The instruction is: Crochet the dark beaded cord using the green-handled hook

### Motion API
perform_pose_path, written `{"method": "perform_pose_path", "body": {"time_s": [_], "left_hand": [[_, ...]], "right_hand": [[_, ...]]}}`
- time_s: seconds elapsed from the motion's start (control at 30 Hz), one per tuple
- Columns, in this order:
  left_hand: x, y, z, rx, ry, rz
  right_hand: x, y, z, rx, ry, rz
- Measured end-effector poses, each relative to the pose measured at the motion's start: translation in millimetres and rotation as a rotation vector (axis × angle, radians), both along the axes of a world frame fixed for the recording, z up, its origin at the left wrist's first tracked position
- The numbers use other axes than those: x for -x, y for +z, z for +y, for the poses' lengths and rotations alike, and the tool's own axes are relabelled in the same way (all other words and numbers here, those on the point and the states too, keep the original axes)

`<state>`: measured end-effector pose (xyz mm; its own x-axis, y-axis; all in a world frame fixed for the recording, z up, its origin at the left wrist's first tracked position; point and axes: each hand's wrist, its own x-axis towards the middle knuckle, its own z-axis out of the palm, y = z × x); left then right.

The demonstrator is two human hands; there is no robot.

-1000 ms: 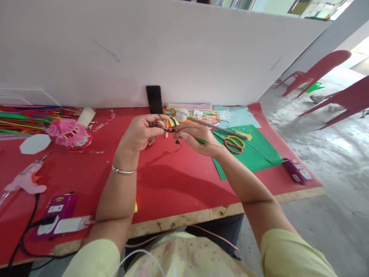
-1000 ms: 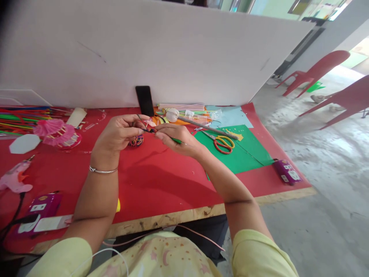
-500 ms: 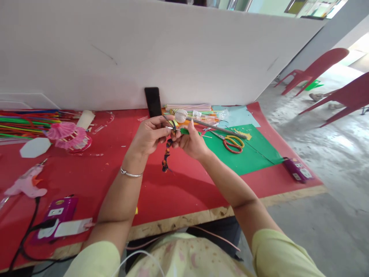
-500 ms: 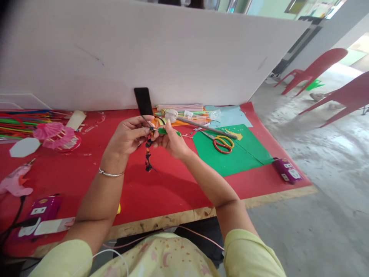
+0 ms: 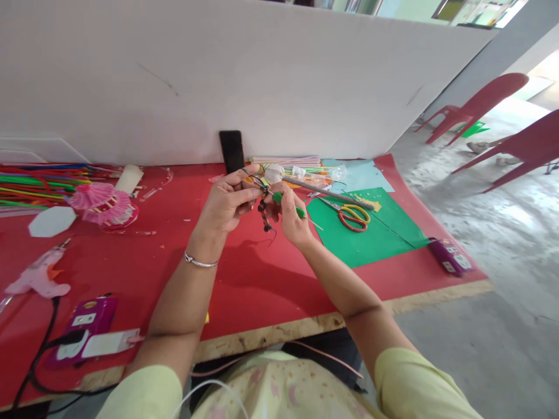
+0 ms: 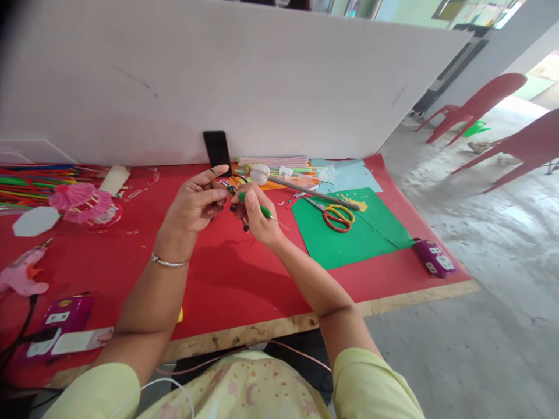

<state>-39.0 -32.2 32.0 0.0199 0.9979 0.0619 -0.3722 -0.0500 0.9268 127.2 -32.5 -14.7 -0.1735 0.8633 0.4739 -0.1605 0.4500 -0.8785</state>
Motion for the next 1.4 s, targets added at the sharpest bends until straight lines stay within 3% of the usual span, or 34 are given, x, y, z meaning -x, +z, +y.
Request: {"method": "perform_pose_path", "body": {"time_s": [0.1,0.3,0.4,0.6,0.73,0.93,1.1,1.23,1.4], "left_hand": [[1,-3.8,3,0.058,-0.052,-0.058],[7,-10.3,7,0.115,-0.183,-0.109],[10,-9.0,7,0.163,-0.256,-0.091],[17,-7.8,8,0.141,-0.319,-0.074],[19,-6.7,6,0.053,-0.277,-0.011],[2,-6.5,-4,-0.160,0.035,0.217],[-17,-14.5,-2,-0.195,0.199,0.151],[-10,-14.2,4,-0.065,0.081,-0.013],[4,-12.4,9,0.013,-0.051,-0.138]], "right_hand": [[0,-4.5,5,0.018,0.033,-0.028],[-8,-13.7,11,-0.027,0.268,0.068],[-12,-12.6,9,-0.003,0.283,0.041],[-15,-12.5,9,0.046,0.216,0.038],[-15,-10.1,9,0.075,0.162,0.037],[-4,-10.9,8,0.212,0.051,-0.015],[24,-26.8,5,0.170,-0.087,0.149],[42,-33.0,5,0.087,-0.170,0.190],[46,-34.2,12,0.047,-0.178,0.074]]}}
